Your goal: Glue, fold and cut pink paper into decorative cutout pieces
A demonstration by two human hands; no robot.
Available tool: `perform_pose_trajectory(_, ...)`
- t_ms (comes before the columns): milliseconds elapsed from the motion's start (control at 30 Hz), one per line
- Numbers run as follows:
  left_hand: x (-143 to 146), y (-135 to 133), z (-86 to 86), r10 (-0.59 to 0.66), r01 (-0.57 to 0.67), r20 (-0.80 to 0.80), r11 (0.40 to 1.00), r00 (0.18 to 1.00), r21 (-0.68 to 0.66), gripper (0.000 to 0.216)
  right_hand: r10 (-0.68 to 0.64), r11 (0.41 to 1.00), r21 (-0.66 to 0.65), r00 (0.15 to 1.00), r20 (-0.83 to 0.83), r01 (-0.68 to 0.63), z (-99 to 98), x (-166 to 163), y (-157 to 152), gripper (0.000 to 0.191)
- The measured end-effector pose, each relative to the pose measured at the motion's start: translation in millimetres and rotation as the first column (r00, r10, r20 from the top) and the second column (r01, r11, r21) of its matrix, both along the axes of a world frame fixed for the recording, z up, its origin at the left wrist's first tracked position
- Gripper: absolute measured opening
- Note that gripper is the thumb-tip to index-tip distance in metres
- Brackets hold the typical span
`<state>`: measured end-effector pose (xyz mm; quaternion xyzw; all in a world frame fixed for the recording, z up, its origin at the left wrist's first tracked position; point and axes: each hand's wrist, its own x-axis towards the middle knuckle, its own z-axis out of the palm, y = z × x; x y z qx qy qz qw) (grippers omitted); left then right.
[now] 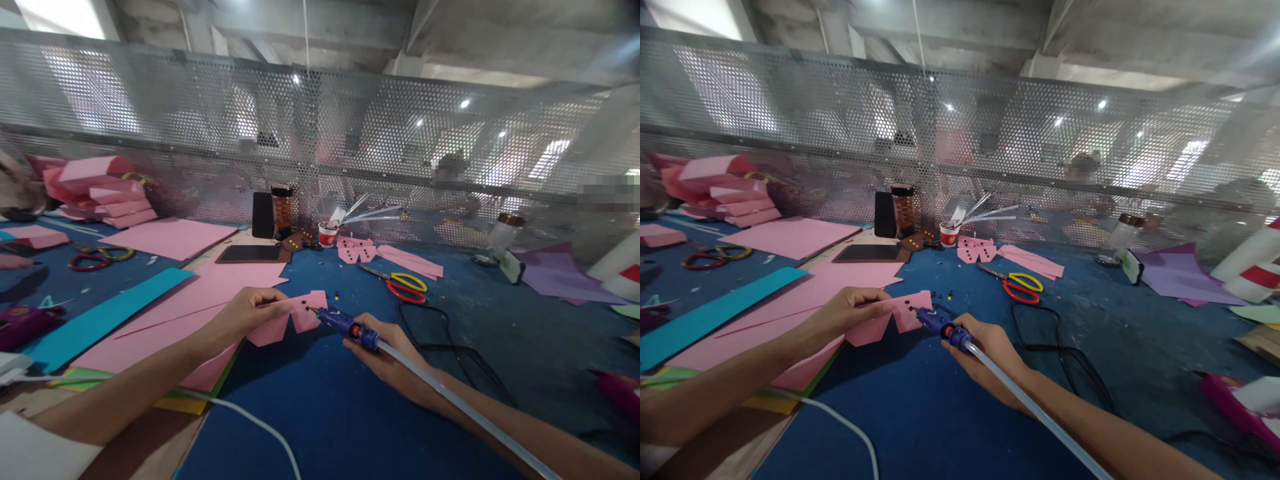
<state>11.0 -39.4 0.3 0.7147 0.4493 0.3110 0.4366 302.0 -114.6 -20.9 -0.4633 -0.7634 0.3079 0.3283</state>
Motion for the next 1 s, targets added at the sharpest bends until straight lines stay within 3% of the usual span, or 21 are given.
perform_pose_trajectory(1000,2.4,-6.5,6.1,-0.019,0.020,0.040,0.999,0.999,-0.036,0.040,-0.010,1.000,-0.001,1.000,0.028,0.010,2.1,-1.5,-0.2,0.020)
